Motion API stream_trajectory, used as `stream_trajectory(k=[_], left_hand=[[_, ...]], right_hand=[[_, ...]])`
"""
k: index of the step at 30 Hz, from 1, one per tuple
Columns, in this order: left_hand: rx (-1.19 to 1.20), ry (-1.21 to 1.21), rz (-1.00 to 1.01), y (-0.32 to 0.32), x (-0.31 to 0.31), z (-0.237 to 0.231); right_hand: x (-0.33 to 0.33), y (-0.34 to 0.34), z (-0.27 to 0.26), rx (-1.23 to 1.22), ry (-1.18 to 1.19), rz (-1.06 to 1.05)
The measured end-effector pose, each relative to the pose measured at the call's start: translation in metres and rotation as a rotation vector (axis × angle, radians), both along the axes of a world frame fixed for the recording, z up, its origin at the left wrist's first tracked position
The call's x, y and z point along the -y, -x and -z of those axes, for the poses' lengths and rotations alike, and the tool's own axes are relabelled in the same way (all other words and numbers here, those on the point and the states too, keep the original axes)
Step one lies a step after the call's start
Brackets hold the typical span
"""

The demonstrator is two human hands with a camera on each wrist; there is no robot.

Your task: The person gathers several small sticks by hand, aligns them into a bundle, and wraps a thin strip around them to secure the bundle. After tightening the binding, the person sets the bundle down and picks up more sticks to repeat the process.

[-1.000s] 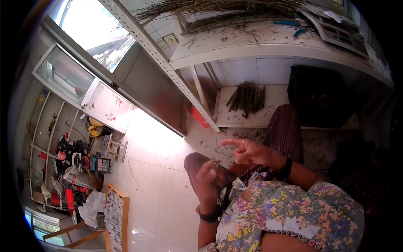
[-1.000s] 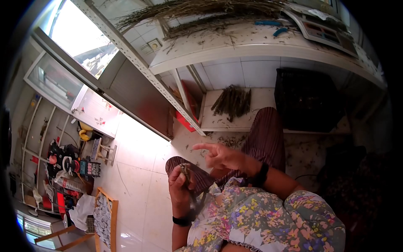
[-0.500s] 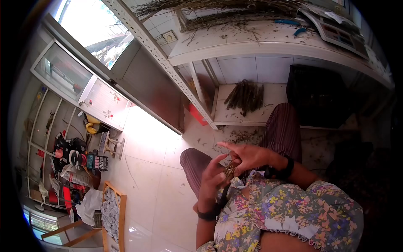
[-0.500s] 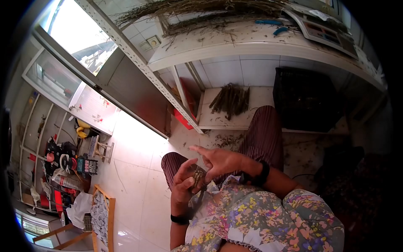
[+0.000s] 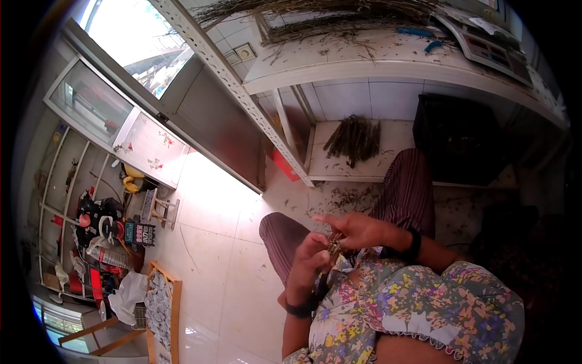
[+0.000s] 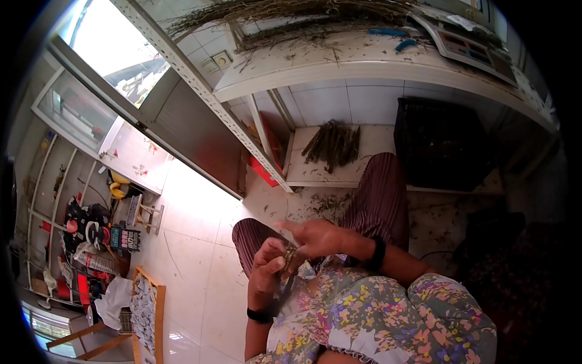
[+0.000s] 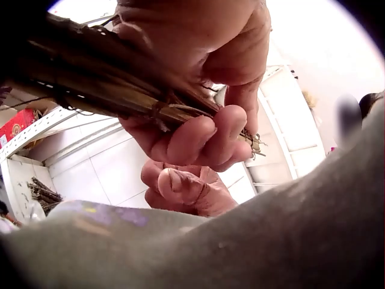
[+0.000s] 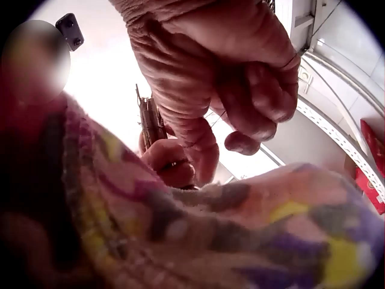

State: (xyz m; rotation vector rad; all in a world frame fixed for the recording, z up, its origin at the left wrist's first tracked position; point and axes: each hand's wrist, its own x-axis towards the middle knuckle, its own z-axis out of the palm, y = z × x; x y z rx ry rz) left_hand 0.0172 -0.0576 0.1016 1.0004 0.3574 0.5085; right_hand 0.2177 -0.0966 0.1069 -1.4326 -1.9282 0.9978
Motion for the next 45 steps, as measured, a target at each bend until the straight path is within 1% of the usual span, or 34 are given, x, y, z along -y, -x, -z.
stream_trajectory(k=[1,4,7,10,13,16,19,22,25,28,31,34,37,40,43,45], left_hand=[[0.022,0.005,-0.017,0.001,-0.001,0.001],[0.047,0.017,-0.124,-0.005,-0.001,0.0],[0.02,0.046,-0.202,-0.005,-0.002,0.0],[-0.034,0.04,-0.239,-0.004,-0.003,0.0],[-0.124,0.003,-0.278,-0.005,-0.002,-0.001],[-0.141,0.005,-0.284,-0.007,-0.003,-0.001],[-0.165,-0.035,-0.316,-0.007,-0.003,-0.002],[-0.22,-0.104,-0.392,-0.008,-0.003,0.001],[-0.216,-0.119,-0.435,-0.007,-0.005,0.003],[-0.256,-0.15,-0.495,-0.005,-0.005,0.004],[-0.358,-0.258,-0.532,-0.007,-0.005,0.004],[-0.411,-0.454,-0.59,-0.007,-0.006,0.011],[-0.478,-0.597,-0.571,-0.007,-0.002,0.006],[-0.48,-0.635,-0.565,-0.008,-0.001,0.008],[-0.495,-0.684,-0.601,-0.006,-0.005,0.019],[-0.511,-0.665,-0.64,-0.003,-0.008,0.025]], right_hand=[[-0.002,0.001,0.002,0.007,0.04,0.034],[-0.007,-0.001,0.015,-0.147,-0.258,0.131],[-0.009,0.002,0.011,-0.516,-0.195,0.22],[-0.015,0.001,0.016,-0.827,-0.229,0.164],[-0.009,-0.003,0.006,-0.909,-0.078,0.201],[-0.007,-0.004,0.007,-0.967,-0.011,0.152],[-0.001,-0.003,-0.002,-0.707,-0.094,0.154],[-0.002,-0.003,0.002,-0.384,-0.265,0.157],[0.003,0.004,-0.008,-0.242,-0.471,0.077],[-0.003,0.008,0.017,-0.211,-0.597,0.008],[-0.005,0.008,0.025,-0.213,-0.664,-0.005],[0.0,0.008,0.013,-0.467,-0.401,0.169],[0.001,0.009,0.002,-0.789,-0.168,0.272],[0.001,0.006,0.0,-0.85,-0.097,0.217],[0.004,0.007,-0.003,-0.636,-0.201,0.249],[0.001,0.002,0.005,-0.482,-0.307,0.192]])
